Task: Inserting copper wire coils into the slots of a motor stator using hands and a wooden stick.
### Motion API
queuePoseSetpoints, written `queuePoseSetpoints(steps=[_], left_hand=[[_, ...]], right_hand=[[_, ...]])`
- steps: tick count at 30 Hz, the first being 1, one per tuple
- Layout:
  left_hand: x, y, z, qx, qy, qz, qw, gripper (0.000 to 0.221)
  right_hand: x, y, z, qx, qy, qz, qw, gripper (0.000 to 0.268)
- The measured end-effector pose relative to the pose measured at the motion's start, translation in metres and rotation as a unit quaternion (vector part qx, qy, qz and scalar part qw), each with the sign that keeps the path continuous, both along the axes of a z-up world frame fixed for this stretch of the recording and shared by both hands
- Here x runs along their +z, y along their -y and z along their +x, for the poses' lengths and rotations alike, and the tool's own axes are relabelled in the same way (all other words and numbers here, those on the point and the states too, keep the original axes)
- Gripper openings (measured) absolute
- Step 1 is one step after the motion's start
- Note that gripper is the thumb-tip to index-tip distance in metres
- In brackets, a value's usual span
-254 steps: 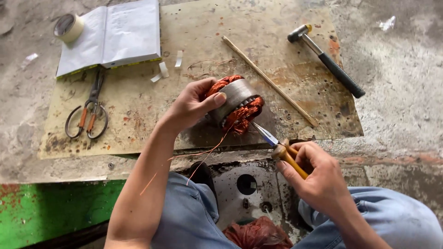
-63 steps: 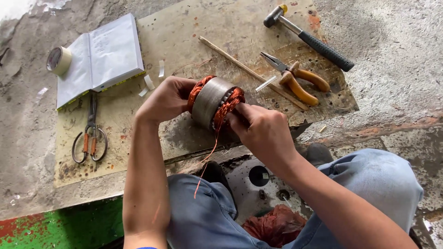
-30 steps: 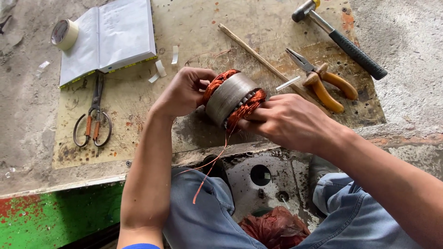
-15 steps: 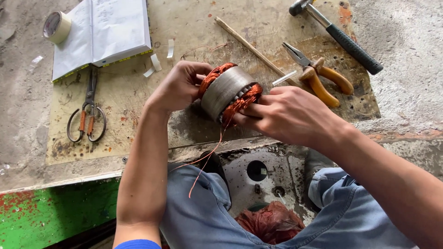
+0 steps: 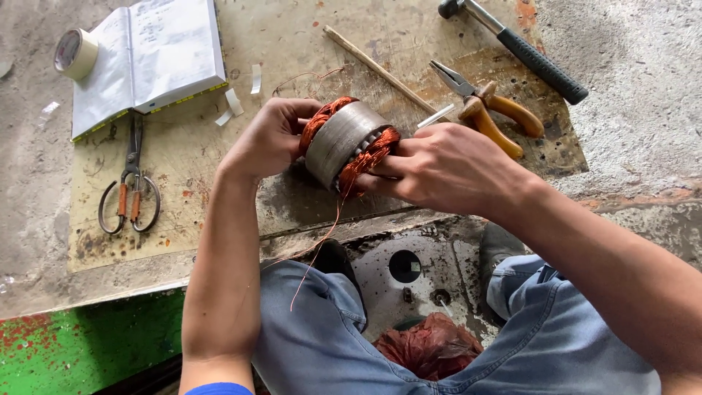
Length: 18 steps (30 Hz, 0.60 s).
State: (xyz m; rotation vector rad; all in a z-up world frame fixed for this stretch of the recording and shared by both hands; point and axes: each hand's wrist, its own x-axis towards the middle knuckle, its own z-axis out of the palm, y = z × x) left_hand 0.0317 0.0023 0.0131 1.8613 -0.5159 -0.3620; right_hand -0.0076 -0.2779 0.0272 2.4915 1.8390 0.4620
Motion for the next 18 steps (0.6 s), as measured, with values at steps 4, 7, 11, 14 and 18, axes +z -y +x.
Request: queuePoseSetpoints(steps=[4,7,11,14,18], left_hand=[[-0.003,-0.003,0.001,0.010,-0.008,-0.002,1.000,0.038],[0.003,0.001,-0.009,0.014,0.010,-0.001,1.000,0.035],[0.008,0.003,-0.017,0.007,-0.003,-0.023,1.000,0.035],[-0.002,-0.002,-0.019,0.042,-0.010,-0.045,0.998,0.036],[-0.005,-0.005,-0.021,0.040,0.004,-0.028,0.999,0.036]], right_hand=[[-0.006,0.000,0.008,0.048,0.018,0.014,0.999,0.019],[-0.013,0.005,-0.003,-0.007,-0.036,0.109,0.993,0.014],[-0.017,0.015,-0.034,-0.072,-0.115,0.245,0.960,0.015],[-0.044,0.014,-0.039,-0.254,-0.300,0.388,0.834,0.020],[-0.036,-0.009,-0.046,-0.286,-0.418,0.421,0.752,0.032]])
